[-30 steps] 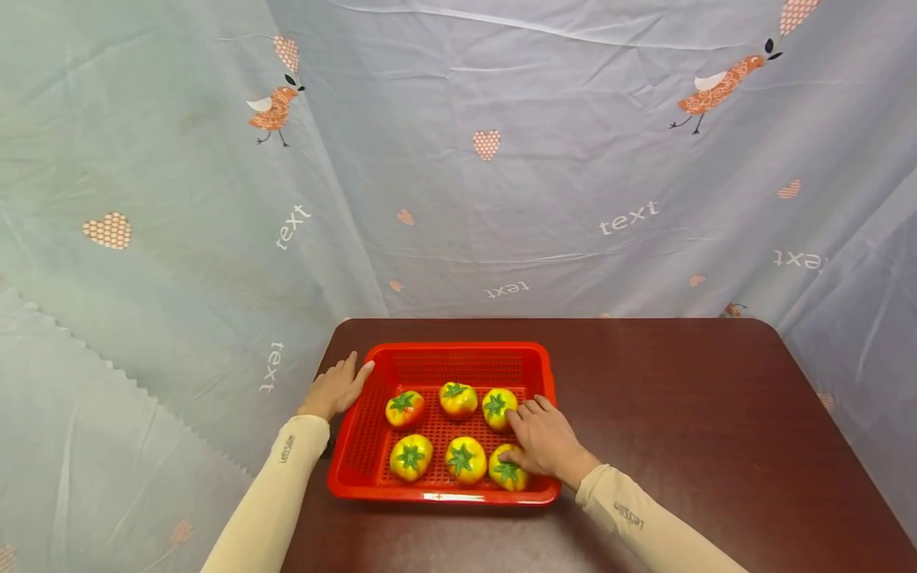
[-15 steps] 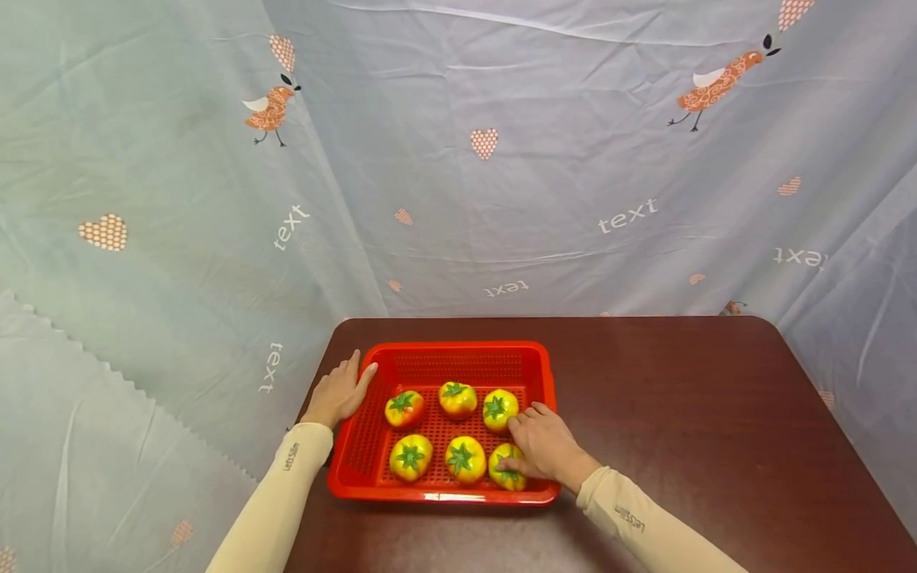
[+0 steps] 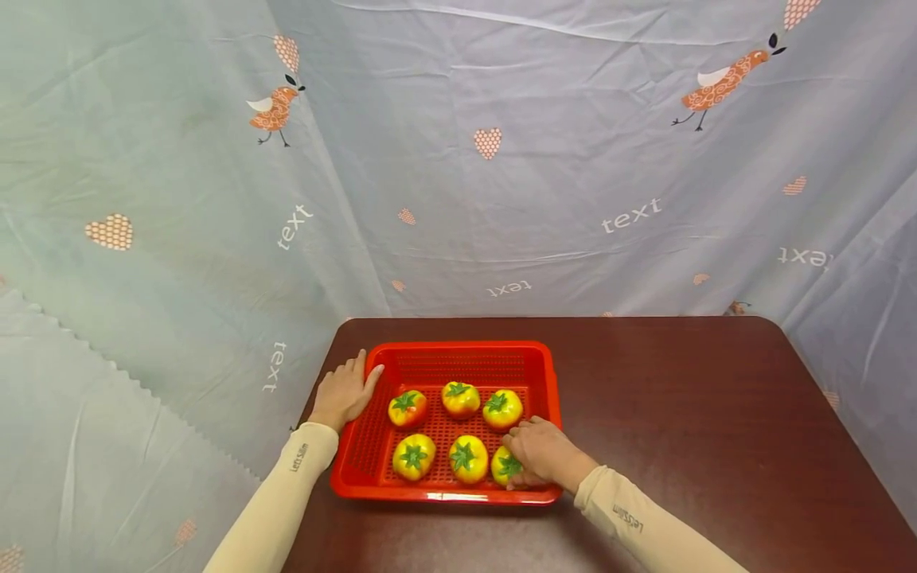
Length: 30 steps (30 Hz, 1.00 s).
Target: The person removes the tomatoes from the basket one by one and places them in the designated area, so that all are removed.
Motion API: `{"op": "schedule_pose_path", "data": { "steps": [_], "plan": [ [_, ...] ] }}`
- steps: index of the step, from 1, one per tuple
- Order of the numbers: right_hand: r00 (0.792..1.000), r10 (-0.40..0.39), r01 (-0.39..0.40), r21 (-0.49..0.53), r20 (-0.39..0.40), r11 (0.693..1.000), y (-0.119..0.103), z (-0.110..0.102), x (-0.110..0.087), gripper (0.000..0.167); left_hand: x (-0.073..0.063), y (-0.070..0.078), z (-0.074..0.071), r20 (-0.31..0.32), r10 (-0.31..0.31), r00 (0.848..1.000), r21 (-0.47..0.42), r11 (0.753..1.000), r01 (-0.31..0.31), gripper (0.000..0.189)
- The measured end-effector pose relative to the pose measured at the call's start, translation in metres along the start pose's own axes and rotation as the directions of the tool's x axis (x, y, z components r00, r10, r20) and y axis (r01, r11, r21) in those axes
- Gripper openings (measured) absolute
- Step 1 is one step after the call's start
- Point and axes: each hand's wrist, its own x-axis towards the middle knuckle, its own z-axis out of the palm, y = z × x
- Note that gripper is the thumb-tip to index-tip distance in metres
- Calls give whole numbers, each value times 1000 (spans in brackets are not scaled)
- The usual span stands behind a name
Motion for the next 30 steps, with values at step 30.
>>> {"op": "schedule_pose_path", "data": {
  "steps": [30],
  "plan": [
    [1000,1,-1,167,3,986,8,-11,-2,68,-1,0,1,-21,-3,1000,20,1000,3,75]
  ]
}}
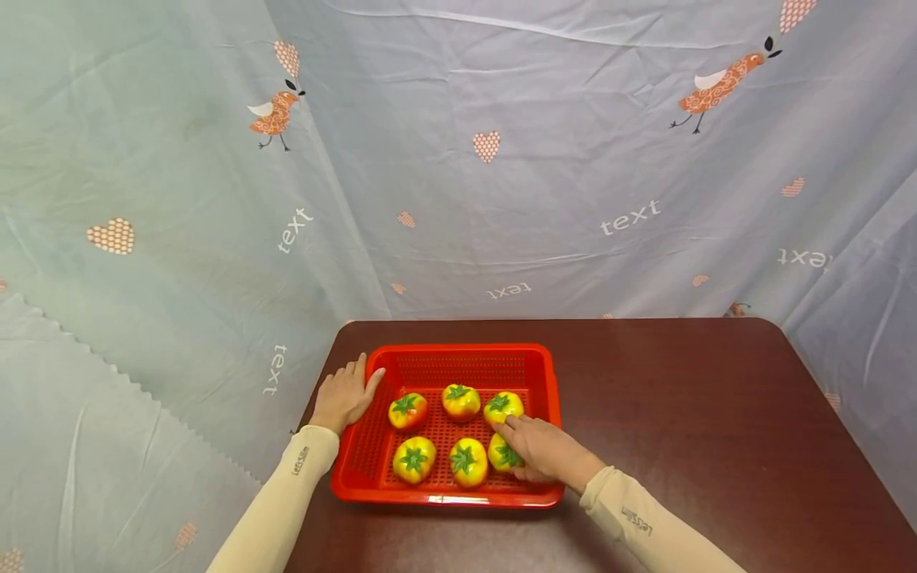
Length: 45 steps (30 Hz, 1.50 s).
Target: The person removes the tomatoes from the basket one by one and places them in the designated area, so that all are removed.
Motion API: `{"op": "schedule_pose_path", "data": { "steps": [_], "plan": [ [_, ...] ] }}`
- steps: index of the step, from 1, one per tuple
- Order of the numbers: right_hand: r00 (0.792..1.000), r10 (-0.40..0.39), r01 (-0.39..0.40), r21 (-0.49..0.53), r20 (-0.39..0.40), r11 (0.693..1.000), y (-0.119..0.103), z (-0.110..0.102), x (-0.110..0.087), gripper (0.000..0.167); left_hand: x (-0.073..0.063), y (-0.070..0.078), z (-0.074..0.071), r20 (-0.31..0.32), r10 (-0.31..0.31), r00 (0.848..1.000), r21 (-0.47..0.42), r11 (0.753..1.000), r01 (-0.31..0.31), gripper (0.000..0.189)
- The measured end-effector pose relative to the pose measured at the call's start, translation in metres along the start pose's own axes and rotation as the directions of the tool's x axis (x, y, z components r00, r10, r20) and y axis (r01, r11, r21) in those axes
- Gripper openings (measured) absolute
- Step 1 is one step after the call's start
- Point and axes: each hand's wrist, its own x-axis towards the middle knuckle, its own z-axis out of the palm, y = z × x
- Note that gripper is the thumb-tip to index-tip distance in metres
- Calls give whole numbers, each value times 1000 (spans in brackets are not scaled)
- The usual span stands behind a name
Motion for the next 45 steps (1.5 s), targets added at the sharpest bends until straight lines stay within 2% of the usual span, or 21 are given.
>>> {"op": "schedule_pose_path", "data": {
  "steps": [5,11,31,45],
  "plan": [
    [999,-26,26,-1,-45,1000,2,-1,-2,60,0,0,0,-6,2,1000,2,1000,-2,75],
    [1000,-6,7,22,-16,1000,2,-7,-3,64,0,1,-1,0,2,1000,12,1000,-2,75],
    [999,27,-27,11,-30,1000,8,-27,0,67,0,1,0,2,-3,1000,10,1000,3,74],
    [994,51,-50,15,-95,999,25,-51,3,67,-1,1,0,4,-1,1000,19,1000,1,74]
  ]
}}
